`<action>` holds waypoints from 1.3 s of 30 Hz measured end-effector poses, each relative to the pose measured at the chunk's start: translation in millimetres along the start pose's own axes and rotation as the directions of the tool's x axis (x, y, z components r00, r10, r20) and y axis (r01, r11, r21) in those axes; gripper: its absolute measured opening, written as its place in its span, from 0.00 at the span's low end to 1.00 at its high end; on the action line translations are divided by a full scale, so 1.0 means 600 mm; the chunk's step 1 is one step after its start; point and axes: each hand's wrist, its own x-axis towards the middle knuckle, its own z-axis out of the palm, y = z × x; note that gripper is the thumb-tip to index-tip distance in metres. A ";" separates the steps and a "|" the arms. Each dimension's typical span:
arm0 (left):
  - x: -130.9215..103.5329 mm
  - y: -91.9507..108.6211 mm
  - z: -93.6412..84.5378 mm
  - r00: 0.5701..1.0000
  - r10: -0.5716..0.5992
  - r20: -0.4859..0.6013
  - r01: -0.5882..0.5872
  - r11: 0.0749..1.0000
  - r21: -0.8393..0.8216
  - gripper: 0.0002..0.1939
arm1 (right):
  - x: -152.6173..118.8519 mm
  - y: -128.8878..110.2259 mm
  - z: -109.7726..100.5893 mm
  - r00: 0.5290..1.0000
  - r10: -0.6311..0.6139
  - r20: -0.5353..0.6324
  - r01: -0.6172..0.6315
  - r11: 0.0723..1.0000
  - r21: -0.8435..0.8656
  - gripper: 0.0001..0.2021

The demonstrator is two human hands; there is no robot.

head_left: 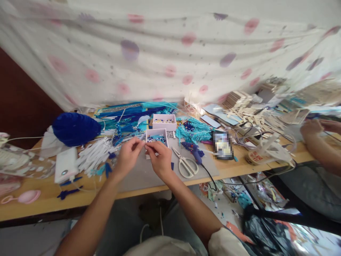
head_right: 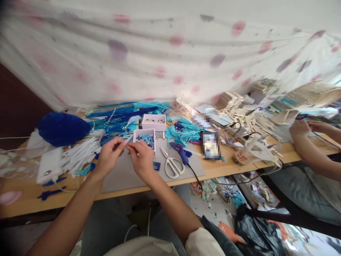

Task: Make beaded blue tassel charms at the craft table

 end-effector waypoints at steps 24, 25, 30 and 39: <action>0.071 -0.019 -0.028 0.985 0.171 0.031 -0.169 0.900 0.403 0.16 | -0.035 0.036 -0.028 0.993 0.041 -0.108 -0.041 0.999 0.004 0.08; 0.083 -0.023 -0.027 0.983 0.175 0.050 -0.180 0.888 0.423 0.14 | -0.037 0.037 -0.030 0.993 0.031 -0.112 -0.031 1.000 0.006 0.08; 0.140 -0.035 0.003 0.923 0.160 0.349 -0.352 0.717 0.602 0.11 | -0.044 0.043 -0.033 0.989 -0.045 -0.139 0.044 0.999 -0.010 0.08; 0.188 -0.038 0.044 0.815 -0.122 0.567 -0.472 0.429 0.770 0.13 | -0.049 0.040 -0.036 0.966 -0.185 -0.182 0.186 0.982 -0.008 0.07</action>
